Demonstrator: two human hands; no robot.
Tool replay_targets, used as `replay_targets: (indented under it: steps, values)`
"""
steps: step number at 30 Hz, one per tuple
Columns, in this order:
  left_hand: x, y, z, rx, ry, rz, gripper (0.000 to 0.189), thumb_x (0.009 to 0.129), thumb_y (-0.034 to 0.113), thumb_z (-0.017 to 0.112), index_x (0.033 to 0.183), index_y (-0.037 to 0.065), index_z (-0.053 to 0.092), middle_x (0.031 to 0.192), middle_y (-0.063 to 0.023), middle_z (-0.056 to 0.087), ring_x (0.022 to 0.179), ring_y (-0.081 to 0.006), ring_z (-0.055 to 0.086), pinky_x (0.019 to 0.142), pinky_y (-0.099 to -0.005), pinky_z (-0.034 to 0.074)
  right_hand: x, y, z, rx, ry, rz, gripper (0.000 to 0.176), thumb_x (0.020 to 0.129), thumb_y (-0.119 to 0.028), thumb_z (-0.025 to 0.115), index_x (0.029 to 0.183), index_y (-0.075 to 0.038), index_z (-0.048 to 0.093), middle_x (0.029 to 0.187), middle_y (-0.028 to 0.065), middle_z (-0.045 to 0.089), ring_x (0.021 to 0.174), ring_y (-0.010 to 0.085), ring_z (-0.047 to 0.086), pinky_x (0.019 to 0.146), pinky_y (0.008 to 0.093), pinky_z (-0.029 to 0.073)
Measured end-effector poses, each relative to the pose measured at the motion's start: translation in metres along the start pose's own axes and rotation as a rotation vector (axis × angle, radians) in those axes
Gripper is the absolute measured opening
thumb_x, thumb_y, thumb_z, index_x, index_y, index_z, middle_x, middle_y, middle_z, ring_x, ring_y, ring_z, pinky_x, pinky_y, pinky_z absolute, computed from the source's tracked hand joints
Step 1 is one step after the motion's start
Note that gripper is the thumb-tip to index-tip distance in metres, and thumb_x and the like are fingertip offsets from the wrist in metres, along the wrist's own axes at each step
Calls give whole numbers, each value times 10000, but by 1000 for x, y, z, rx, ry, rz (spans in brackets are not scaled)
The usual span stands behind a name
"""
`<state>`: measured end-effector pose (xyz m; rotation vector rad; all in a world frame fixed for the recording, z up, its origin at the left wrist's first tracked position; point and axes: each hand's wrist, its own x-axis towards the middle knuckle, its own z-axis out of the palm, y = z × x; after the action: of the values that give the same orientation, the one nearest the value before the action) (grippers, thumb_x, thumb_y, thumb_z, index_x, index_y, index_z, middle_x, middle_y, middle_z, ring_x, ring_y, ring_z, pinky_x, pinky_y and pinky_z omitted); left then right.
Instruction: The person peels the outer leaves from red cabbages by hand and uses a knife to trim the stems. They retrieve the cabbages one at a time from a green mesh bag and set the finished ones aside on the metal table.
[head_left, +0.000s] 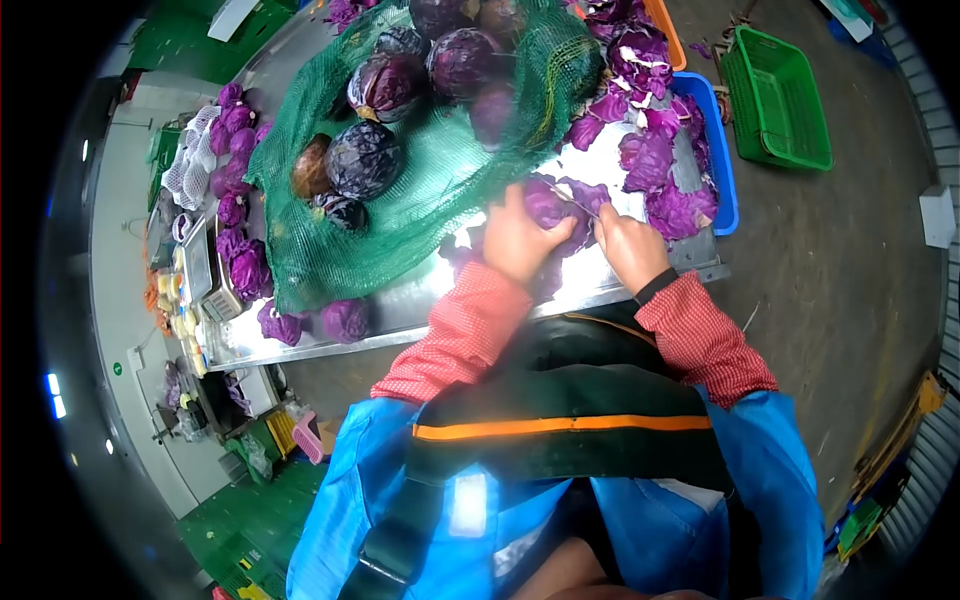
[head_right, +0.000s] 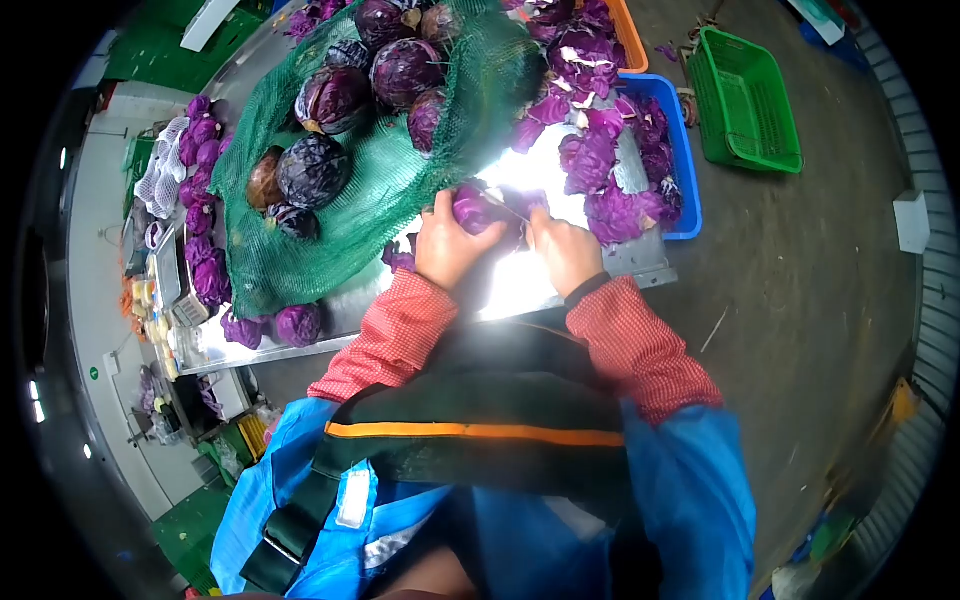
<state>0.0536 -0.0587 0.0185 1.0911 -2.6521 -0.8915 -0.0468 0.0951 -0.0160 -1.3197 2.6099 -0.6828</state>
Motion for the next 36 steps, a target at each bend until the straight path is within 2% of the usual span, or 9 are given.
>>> replay_targets:
  steps: [8,10,12,18,20,25,28,31,36]
  values:
    - [-11,5,3,58,-8,162,829,644,381,839,1271,-18,473,1199,-364,520,958,-447,624,852,-470,524,46,28,18,-301,-184,42,214,939,-211,503,955,-15,589,668,181,663,601,364,669,539,477,533]
    - [-22,-1,11,110,149,369,910,626,453,865,1323,11,483,991,-287,579,844,-444,621,730,-495,523,66,30,9,-166,-204,24,247,944,-232,494,942,-10,601,708,214,668,649,399,670,596,507,539]
    - [-17,-13,8,-27,121,98,959,612,458,872,1361,23,459,1001,-284,581,853,-437,625,754,-488,529,54,15,-7,-51,-248,-82,267,949,-250,493,936,-8,605,730,233,668,676,414,671,624,519,539]
    - [-25,-49,2,-250,-21,243,945,613,336,884,1397,58,435,1189,-245,536,1105,-405,569,951,-446,481,43,-14,-32,31,12,59,389,844,-299,702,1085,-38,543,767,192,667,682,396,661,587,497,519]
    - [-31,-47,-6,-231,-62,259,945,619,290,874,1403,36,413,1273,-242,513,1188,-386,540,996,-437,469,51,-9,-15,169,85,-100,330,835,-285,709,1045,-68,575,831,186,675,737,386,669,636,480,529]
    - [-48,-80,7,-304,-7,292,991,597,286,886,1427,54,396,1311,-218,475,1218,-354,517,1027,-420,439,70,0,24,92,-94,143,221,884,-266,649,968,-62,638,837,185,684,767,374,679,665,469,534]
    - [-49,-93,13,-380,47,274,999,608,262,867,1447,48,369,1299,-204,482,1220,-320,518,1047,-401,417,63,-6,15,167,-102,120,395,863,-360,689,1103,-60,596,856,200,692,807,379,687,685,478,534]
    - [-46,-91,15,-391,92,235,958,645,230,829,1452,30,354,1317,-197,482,1234,-300,511,1056,-398,409,42,-31,5,389,-143,231,839,784,-579,714,1359,-55,398,936,264,685,869,443,675,757,489,527]
    - [-45,-84,12,-460,27,158,964,654,223,827,1458,18,337,1333,-180,476,1256,-283,489,1065,-391,398,16,-36,5,730,-264,290,787,815,-459,740,1398,-53,401,977,203,691,859,312,690,801,378,526]
